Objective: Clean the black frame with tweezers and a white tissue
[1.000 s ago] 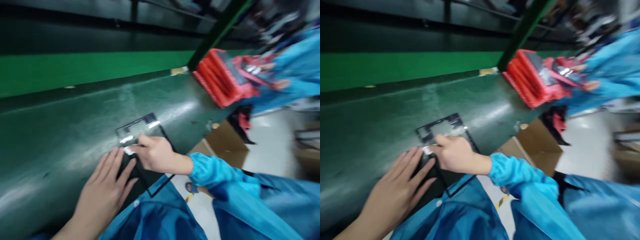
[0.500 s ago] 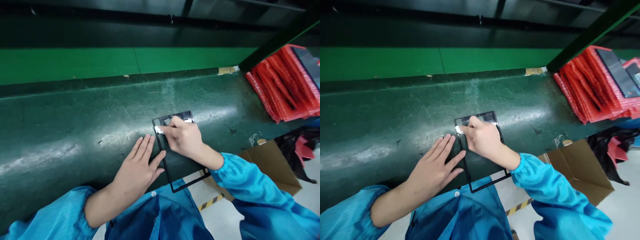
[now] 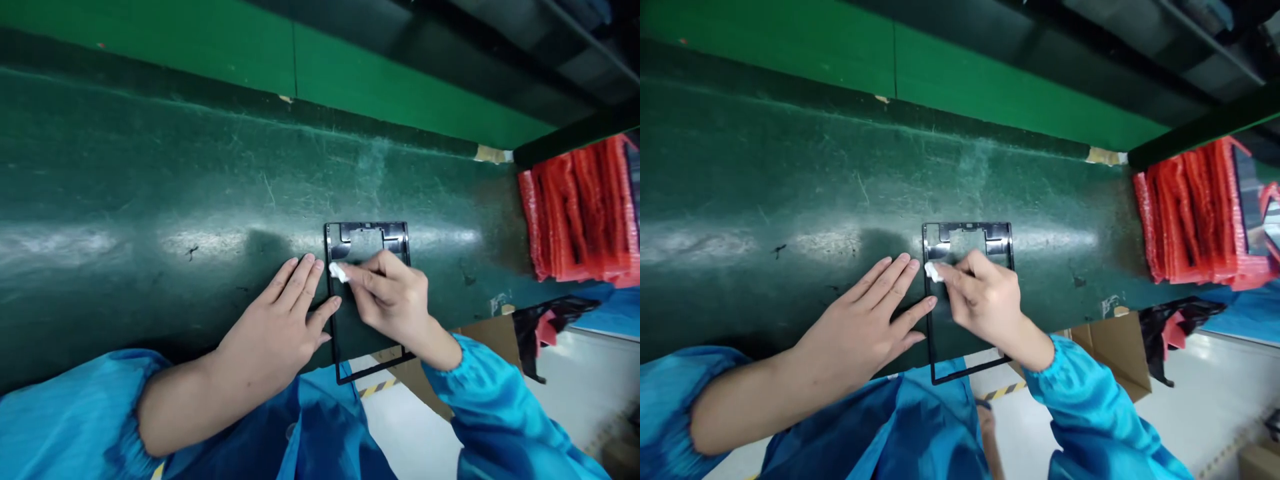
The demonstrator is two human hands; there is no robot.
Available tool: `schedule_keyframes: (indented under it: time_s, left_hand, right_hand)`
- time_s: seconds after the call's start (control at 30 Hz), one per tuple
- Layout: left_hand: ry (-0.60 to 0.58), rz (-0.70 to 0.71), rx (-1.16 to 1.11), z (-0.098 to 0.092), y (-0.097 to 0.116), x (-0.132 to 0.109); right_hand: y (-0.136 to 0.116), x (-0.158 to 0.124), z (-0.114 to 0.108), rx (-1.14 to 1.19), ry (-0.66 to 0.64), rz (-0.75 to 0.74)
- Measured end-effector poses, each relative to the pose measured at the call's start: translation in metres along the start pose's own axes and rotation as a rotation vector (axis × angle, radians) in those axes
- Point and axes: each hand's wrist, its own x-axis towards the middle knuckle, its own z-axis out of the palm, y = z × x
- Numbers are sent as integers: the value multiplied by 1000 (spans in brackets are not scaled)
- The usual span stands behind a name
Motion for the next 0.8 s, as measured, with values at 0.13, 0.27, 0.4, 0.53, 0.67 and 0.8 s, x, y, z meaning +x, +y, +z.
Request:
schedule_keyframes:
  time_s: [0.13, 0.27, 0.4, 0.53, 0.67, 0.8]
  left_hand:
    - [-10, 2, -6, 1, 0, -1]
    - [-21, -5, -56, -1, -7, -1]
    - [39, -15, -126, -3, -23, 5]
    - [-35, -50, -89, 2, -28, 14]
    - [-123, -40, -2, 10, -23, 15]
    - [-143, -32, 32, 10, -23, 14]
  right_hand:
    - [14, 23, 10, -10, 57, 13]
    - [11, 14, 9, -5, 56, 8]
    - [5, 2, 10, -40, 68, 11]
    - [3, 2, 13, -87, 26, 46]
    - [-3, -2, 11, -146, 32, 9]
    - [-15, -21, 5, -140, 26, -45]
